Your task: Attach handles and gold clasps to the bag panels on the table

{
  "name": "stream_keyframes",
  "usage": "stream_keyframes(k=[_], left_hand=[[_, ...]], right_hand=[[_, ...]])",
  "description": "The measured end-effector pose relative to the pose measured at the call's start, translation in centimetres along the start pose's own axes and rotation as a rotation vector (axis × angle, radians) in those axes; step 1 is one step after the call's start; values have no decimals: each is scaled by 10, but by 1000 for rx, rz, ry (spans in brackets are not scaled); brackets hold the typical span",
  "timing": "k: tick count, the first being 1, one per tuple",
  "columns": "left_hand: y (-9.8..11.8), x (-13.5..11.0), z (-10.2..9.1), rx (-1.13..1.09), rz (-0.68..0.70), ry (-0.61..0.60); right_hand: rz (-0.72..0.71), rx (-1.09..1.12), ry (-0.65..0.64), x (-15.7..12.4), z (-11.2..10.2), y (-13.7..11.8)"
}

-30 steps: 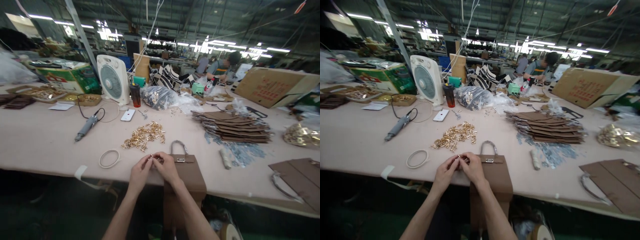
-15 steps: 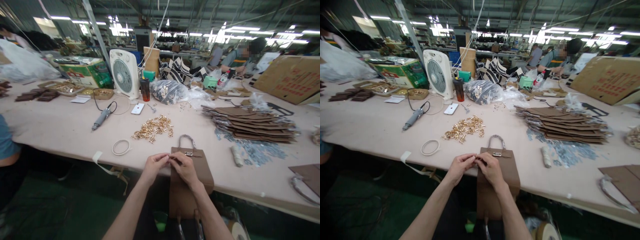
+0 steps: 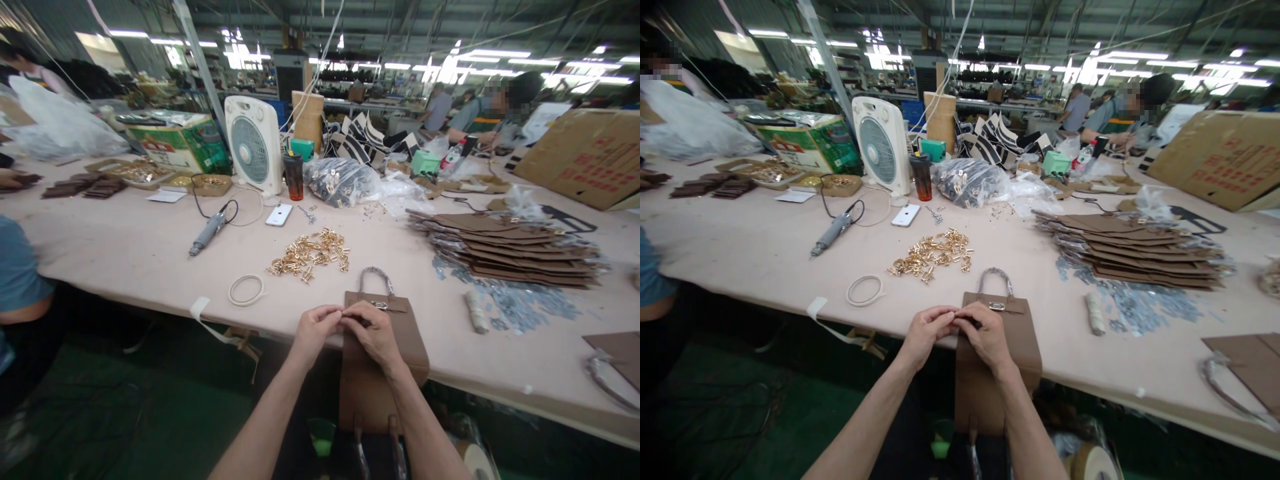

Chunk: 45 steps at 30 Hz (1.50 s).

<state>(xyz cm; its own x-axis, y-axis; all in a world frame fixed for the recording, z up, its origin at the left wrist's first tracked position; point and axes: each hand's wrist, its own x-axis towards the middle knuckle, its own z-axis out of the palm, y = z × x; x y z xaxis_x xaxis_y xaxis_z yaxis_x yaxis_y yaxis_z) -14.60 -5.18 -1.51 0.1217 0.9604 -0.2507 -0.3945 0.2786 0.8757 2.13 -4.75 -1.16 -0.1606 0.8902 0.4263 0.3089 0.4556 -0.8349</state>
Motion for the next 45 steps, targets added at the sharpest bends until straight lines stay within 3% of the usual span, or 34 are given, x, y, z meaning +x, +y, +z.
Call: stream_keyframes(k=[11, 21, 34, 37, 45], left_hand=[[-4, 3, 1, 74, 8, 10], [3, 2, -6, -184, -44, -12], [-1, 0, -8, -81, 30, -104], [1, -1, -7, 1, 49, -114], [-3, -5, -11, 130, 193, -134]], right_hand=[[-41, 36, 39, -4, -1, 2], [9, 71, 71, 3, -2, 2], [20, 85, 36, -1, -1, 1], [-9, 107, -32, -2, -1, 1], [51, 38, -58, -1, -3, -2]])
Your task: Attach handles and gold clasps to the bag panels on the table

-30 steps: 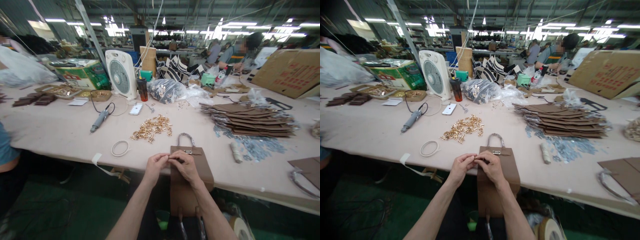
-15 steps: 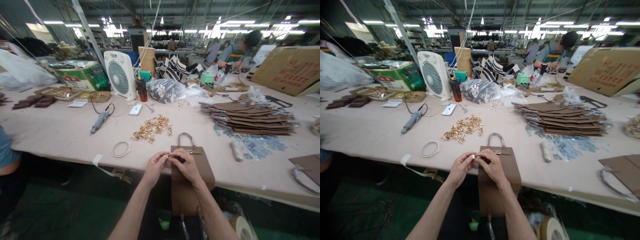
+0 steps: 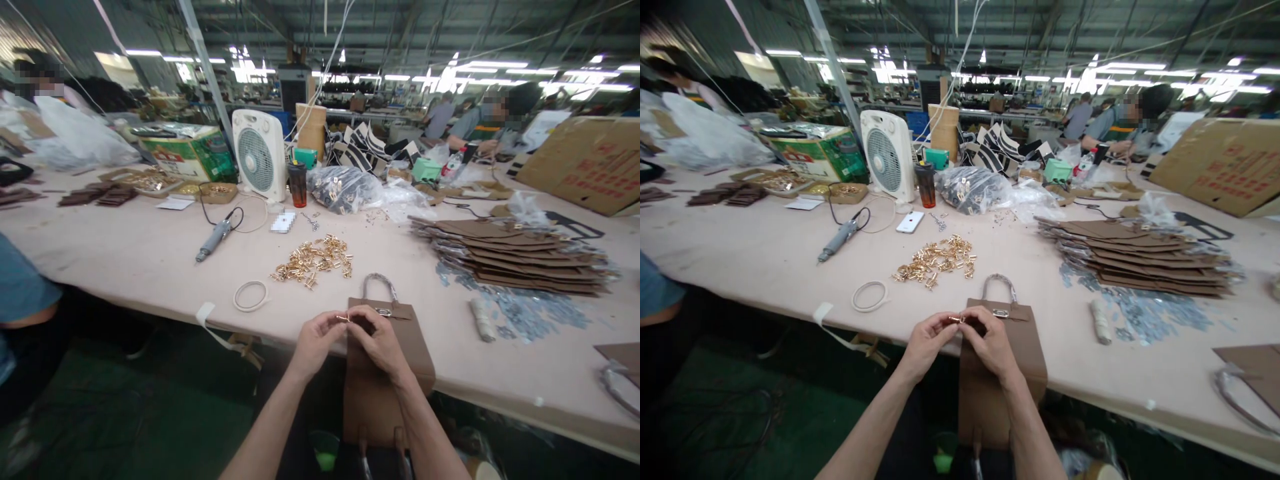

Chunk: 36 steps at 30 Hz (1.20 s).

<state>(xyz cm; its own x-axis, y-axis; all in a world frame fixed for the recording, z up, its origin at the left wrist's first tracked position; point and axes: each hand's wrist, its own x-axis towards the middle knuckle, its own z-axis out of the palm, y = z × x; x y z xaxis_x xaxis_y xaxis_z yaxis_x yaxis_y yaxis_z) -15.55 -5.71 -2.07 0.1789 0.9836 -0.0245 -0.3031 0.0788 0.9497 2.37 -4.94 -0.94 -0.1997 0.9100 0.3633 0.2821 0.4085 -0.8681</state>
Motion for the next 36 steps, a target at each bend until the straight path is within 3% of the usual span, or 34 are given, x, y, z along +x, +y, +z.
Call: stream_keyframes(k=[8, 15, 19, 22, 24, 26, 30, 36], left_hand=[[7, -4, -5, 378, 202, 112], [24, -25, -18, 423, 175, 234], [31, -32, -52, 359, 215, 534], [37, -32, -91, 499, 247, 745], [41, -31, -117, 623, 247, 812], [43, -30, -139, 720, 254, 805], [48, -26, -164, 1002, 357, 646], [59, -17, -175, 1470, 343, 366]], right_hand=[[-84, -157, -58, -1, 10, 5], [35, -102, 40, 4, 25, 9], [38, -42, -80, 27, 53, -3], [24, -12, -193, 49, 88, -13], [11, 9, -229, 63, 114, -17], [4, 4, -234, 74, 139, -18], [29, -138, -197, 90, 178, -16], [54, -283, -162, 96, 193, -12]])
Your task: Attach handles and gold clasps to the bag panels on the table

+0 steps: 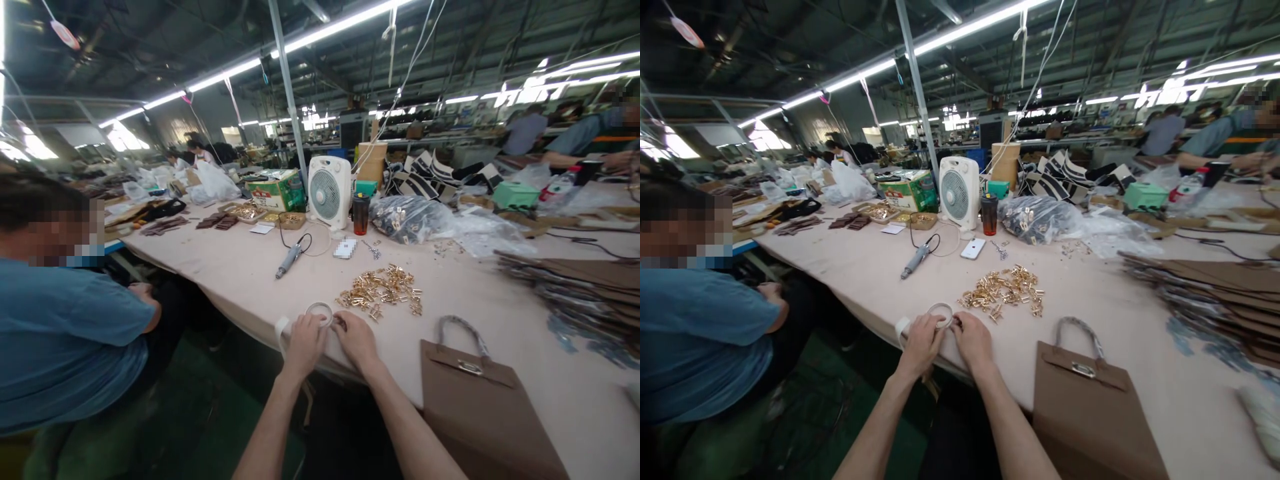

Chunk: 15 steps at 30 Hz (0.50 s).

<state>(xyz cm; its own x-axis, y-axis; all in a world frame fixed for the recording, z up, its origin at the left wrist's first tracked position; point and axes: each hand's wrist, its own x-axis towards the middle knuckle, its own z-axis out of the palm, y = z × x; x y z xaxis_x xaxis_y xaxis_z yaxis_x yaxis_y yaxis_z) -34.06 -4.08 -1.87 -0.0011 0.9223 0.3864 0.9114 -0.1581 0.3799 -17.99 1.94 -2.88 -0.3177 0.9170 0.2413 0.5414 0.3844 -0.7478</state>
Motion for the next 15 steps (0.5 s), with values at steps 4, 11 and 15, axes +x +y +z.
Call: stream_keyframes(k=[4, 11, 15], left_hand=[[-1, 11, -5, 28, 75, -104], [10, 21, -5, 52, 135, -229], [17, 21, -1, 24, 129, -266]], right_hand=[[-63, -26, -6, -7, -8, 3], [-66, -65, 13, -37, -29, 12], [-55, -41, 29, -50, -35, 18]])
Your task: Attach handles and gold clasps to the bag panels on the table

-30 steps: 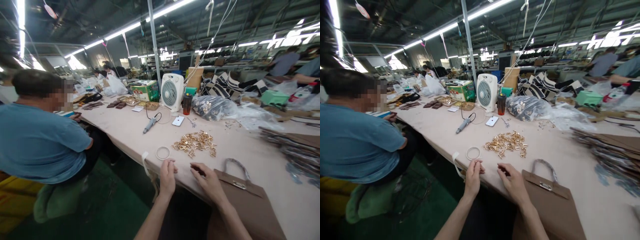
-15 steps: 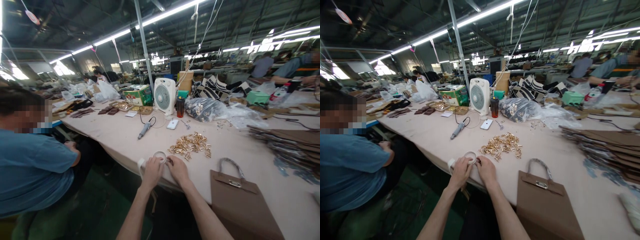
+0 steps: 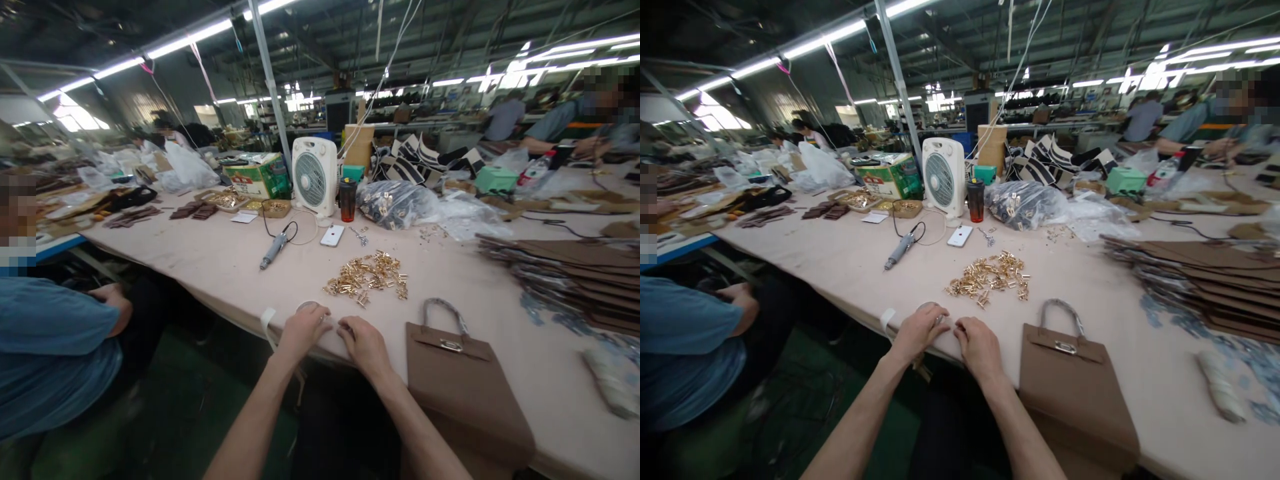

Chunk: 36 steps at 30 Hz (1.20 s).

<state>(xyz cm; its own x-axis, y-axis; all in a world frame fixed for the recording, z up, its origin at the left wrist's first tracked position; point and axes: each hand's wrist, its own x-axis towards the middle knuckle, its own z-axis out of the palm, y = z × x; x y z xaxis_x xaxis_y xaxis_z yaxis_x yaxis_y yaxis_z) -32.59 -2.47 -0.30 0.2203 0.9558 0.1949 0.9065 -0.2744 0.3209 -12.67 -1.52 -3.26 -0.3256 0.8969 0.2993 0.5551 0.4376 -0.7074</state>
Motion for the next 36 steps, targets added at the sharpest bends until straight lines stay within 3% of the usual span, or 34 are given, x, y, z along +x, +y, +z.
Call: stream_keyframes(k=[6, 10, 23, 32, 36], left_hand=[[0, 9, 10, -51, 188, -47], [-2, 12, 15, -84, 218, -44], [-6, 14, 17, -139, 200, -98], [-5, 21, 15, -199, 99, -108], [-4, 21, 17, -202, 63, -86]], right_hand=[[2, 53, 25, -1, -1, 4], [24, 46, 40, -1, -2, 4], [-28, 39, 22, -1, -1, 8], [-299, -126, -43, 7, -6, 8], [-353, 5, -99, -1, -14, 3]])
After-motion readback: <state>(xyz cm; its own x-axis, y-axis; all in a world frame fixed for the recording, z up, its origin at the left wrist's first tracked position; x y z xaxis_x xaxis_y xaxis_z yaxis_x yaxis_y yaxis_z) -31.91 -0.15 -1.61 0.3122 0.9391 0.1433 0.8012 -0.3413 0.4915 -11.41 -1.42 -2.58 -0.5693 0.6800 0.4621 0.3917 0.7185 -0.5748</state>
